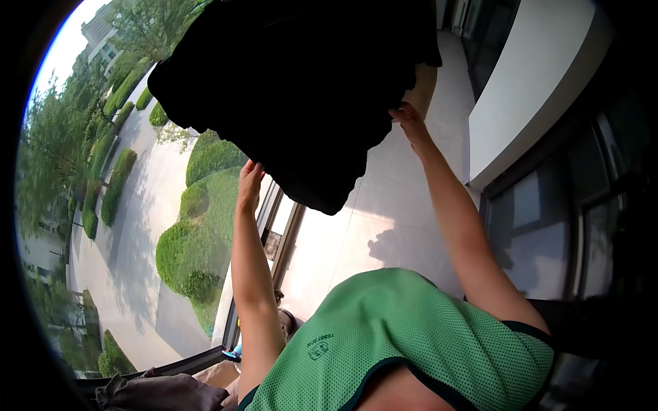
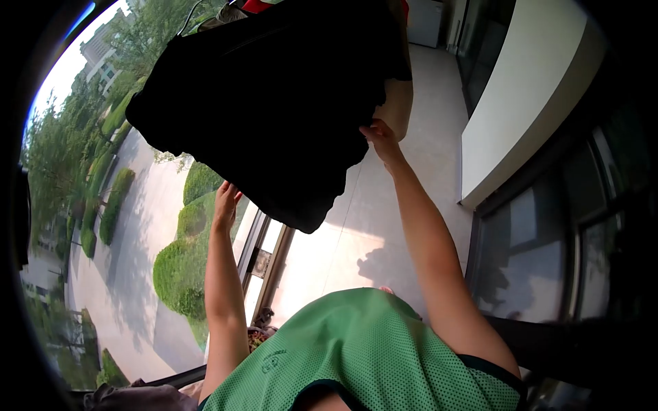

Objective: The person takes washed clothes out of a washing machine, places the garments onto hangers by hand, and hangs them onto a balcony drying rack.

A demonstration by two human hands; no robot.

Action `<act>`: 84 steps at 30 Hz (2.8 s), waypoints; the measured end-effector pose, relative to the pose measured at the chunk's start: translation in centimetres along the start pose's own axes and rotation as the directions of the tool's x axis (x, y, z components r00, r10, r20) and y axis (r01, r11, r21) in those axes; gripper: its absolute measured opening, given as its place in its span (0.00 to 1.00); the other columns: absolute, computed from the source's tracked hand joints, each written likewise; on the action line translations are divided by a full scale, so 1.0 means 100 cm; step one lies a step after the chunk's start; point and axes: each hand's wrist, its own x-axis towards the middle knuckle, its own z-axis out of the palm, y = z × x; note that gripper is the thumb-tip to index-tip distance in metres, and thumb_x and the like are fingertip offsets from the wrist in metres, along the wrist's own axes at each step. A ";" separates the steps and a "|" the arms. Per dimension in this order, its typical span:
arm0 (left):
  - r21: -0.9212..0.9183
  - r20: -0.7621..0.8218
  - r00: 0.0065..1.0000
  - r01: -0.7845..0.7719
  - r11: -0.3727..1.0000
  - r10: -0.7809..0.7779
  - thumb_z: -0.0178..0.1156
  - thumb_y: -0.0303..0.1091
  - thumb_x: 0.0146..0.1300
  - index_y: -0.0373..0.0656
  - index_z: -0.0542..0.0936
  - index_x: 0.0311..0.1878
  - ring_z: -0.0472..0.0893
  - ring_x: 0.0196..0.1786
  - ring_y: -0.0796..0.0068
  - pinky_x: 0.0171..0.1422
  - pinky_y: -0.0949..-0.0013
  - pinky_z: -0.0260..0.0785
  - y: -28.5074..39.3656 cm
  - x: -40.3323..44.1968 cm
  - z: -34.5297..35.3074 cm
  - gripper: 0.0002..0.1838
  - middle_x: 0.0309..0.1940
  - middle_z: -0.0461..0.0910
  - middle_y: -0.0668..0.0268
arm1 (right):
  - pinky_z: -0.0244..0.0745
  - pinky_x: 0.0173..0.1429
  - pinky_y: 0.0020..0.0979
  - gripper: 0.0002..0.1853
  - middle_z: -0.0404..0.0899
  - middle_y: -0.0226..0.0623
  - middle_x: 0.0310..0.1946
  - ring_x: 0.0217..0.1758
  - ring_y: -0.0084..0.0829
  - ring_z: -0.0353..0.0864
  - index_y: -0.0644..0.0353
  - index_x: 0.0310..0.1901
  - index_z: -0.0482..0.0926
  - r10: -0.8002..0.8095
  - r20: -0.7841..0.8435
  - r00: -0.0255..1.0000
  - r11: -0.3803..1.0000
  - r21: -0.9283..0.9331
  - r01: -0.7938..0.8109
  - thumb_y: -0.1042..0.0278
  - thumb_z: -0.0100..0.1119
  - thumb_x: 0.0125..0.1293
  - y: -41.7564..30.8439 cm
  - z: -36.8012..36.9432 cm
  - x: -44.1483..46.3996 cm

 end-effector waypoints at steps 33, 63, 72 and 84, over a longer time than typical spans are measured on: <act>0.193 0.438 0.831 0.285 0.939 -0.343 0.49 0.44 0.64 0.39 0.71 0.53 0.76 0.43 0.74 0.48 0.72 0.67 -0.082 0.142 0.481 0.20 0.42 0.76 0.63 | 0.71 0.42 0.26 0.14 0.78 0.32 0.34 0.39 0.23 0.76 0.58 0.39 0.77 0.413 0.317 0.854 0.911 -0.132 -0.392 0.57 0.52 0.61 0.096 -0.246 0.122; 0.299 0.485 0.777 0.282 0.912 -0.400 0.48 0.41 0.64 0.38 0.76 0.35 0.75 0.32 0.79 0.38 0.75 0.68 -0.133 0.745 0.886 0.15 0.28 0.77 0.67 | 0.74 0.40 0.25 0.12 0.76 0.32 0.31 0.35 0.23 0.76 0.58 0.38 0.75 0.527 -0.050 0.848 0.799 0.369 -0.475 0.58 0.50 0.64 0.182 -0.533 0.747; 0.125 0.129 0.855 0.489 0.863 -0.503 0.52 0.39 0.61 0.40 0.76 0.35 0.76 0.30 0.80 0.36 0.76 0.70 -0.141 0.944 0.918 0.11 0.27 0.77 0.68 | 0.71 0.35 0.23 0.13 0.77 0.29 0.28 0.32 0.20 0.76 0.58 0.37 0.75 0.428 0.186 0.884 0.882 0.128 -0.454 0.57 0.51 0.62 0.171 -0.569 0.997; 0.204 0.460 0.803 0.319 0.926 -0.378 0.52 0.40 0.61 0.40 0.76 0.38 0.76 0.34 0.78 0.42 0.75 0.69 -0.097 1.312 1.178 0.13 0.30 0.77 0.67 | 0.73 0.40 0.25 0.12 0.78 0.29 0.32 0.37 0.20 0.76 0.57 0.40 0.76 0.464 -0.007 0.886 0.874 0.165 -0.457 0.58 0.51 0.63 0.169 -0.712 1.345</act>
